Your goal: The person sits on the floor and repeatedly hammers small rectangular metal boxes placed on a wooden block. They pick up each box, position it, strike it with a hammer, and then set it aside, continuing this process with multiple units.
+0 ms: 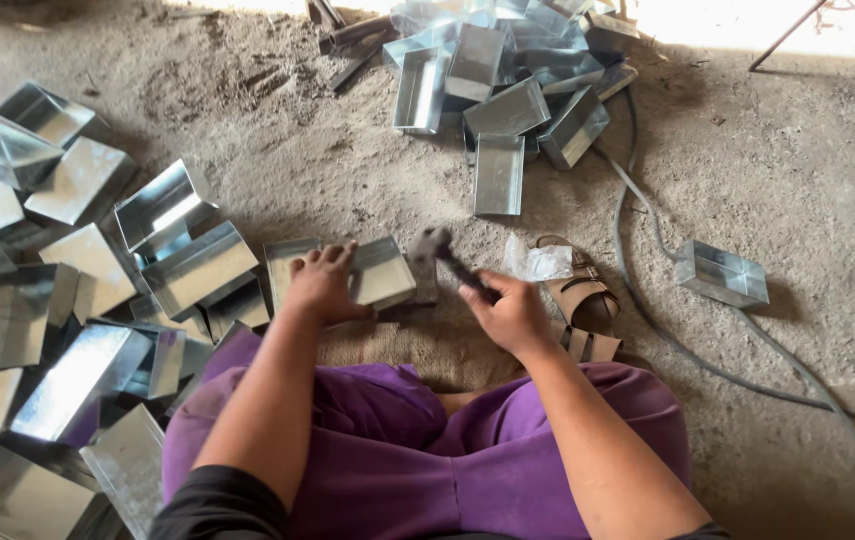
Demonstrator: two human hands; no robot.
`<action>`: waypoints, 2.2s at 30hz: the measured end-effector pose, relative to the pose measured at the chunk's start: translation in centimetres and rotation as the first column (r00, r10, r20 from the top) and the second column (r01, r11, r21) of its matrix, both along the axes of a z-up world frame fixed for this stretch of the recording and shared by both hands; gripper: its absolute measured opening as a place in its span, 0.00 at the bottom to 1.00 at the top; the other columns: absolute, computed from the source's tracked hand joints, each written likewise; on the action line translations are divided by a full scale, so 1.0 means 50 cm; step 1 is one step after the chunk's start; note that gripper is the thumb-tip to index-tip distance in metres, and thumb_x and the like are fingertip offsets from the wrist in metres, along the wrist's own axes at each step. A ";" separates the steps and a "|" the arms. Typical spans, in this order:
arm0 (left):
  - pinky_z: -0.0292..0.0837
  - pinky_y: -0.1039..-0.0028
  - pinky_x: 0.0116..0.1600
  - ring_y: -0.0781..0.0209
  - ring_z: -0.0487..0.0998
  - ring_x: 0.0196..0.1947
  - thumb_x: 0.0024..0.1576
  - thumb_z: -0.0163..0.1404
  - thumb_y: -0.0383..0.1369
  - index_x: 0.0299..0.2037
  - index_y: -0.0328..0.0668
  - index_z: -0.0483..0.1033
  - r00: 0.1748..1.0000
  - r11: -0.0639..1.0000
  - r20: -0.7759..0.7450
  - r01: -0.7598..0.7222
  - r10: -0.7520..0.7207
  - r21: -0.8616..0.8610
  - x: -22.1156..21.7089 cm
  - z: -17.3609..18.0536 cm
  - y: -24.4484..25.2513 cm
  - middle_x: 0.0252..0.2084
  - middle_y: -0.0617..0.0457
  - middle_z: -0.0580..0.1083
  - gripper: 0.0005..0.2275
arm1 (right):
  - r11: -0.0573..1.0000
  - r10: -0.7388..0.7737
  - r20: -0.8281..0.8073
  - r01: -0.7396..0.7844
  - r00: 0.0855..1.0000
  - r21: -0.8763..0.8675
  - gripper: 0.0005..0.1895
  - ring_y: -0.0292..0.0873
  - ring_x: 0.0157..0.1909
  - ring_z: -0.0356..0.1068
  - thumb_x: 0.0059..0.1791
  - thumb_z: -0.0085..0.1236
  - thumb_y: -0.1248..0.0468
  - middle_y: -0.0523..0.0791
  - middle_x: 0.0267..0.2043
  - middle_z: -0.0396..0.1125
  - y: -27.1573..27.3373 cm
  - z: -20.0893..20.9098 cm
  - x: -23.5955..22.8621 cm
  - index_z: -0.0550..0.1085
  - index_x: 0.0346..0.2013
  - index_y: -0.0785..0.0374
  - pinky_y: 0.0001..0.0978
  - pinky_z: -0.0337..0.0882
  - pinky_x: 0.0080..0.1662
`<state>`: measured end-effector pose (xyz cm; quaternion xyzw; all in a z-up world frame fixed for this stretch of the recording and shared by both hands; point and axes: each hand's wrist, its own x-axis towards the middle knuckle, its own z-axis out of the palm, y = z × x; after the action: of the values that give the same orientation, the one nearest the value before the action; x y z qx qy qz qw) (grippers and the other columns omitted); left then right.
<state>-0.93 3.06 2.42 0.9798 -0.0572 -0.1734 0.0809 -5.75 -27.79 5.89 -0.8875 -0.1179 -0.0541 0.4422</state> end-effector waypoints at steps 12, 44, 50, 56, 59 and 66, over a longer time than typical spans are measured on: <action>0.35 0.53 0.78 0.50 0.32 0.80 0.40 0.51 0.70 0.77 0.48 0.27 0.769 0.687 -0.623 -0.530 0.142 -0.497 0.027 -0.106 0.122 0.80 0.43 0.38 0.62 | 0.823 -0.189 0.485 -0.132 0.854 0.553 0.08 0.31 0.22 0.62 0.58 0.53 0.60 0.40 0.26 0.66 0.050 0.039 -0.037 0.72 0.44 0.62 0.24 0.65 0.26; 0.61 0.52 0.71 0.31 0.60 0.69 0.35 0.74 0.43 0.74 0.32 0.38 0.829 0.734 0.490 0.153 0.269 -0.662 0.013 -0.120 -0.047 0.70 0.30 0.56 0.62 | 0.856 -0.156 0.580 -0.184 0.800 0.484 0.08 0.29 0.22 0.61 0.60 0.55 0.62 0.40 0.25 0.66 -0.058 0.159 -0.060 0.74 0.44 0.65 0.19 0.61 0.21; 0.61 0.54 0.71 0.32 0.60 0.68 0.35 0.74 0.43 0.72 0.30 0.39 0.867 0.774 0.415 0.057 0.274 -0.631 0.008 -0.101 -0.049 0.69 0.30 0.57 0.61 | 0.886 0.037 0.470 -0.247 0.882 0.393 0.06 0.30 0.22 0.64 0.59 0.55 0.64 0.42 0.27 0.69 0.034 0.138 -0.052 0.75 0.43 0.63 0.22 0.63 0.23; 0.60 0.57 0.71 0.33 0.59 0.69 0.37 0.73 0.43 0.73 0.29 0.40 0.850 0.761 0.451 0.097 0.271 -0.641 0.006 -0.083 -0.052 0.70 0.30 0.56 0.60 | 0.999 0.015 0.414 -0.033 0.910 0.035 0.13 0.37 0.30 0.74 0.56 0.57 0.60 0.46 0.32 0.75 0.031 0.136 -0.078 0.77 0.50 0.67 0.29 0.72 0.31; 0.62 0.57 0.71 0.32 0.59 0.70 0.35 0.73 0.43 0.72 0.30 0.38 0.879 0.768 0.386 0.035 0.281 -0.639 0.005 -0.086 -0.053 0.70 0.30 0.55 0.61 | 0.989 -0.072 0.358 0.021 0.931 0.146 0.13 0.38 0.25 0.71 0.57 0.56 0.60 0.46 0.28 0.74 0.027 0.133 -0.085 0.78 0.49 0.67 0.31 0.68 0.28; 0.60 0.52 0.70 0.34 0.57 0.69 0.35 0.72 0.49 0.73 0.35 0.33 0.929 0.838 0.260 -0.085 0.262 -0.539 -0.003 -0.021 -0.061 0.70 0.31 0.53 0.64 | 0.999 -0.030 0.110 0.033 0.994 -0.019 0.17 0.34 0.20 0.69 0.54 0.57 0.56 0.43 0.25 0.72 0.025 0.088 -0.038 0.78 0.48 0.67 0.27 0.66 0.22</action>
<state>-1.07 0.03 1.39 0.9373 -0.0239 0.0195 0.3471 -7.67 -26.55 10.27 -0.8895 -0.1286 -0.1083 0.4248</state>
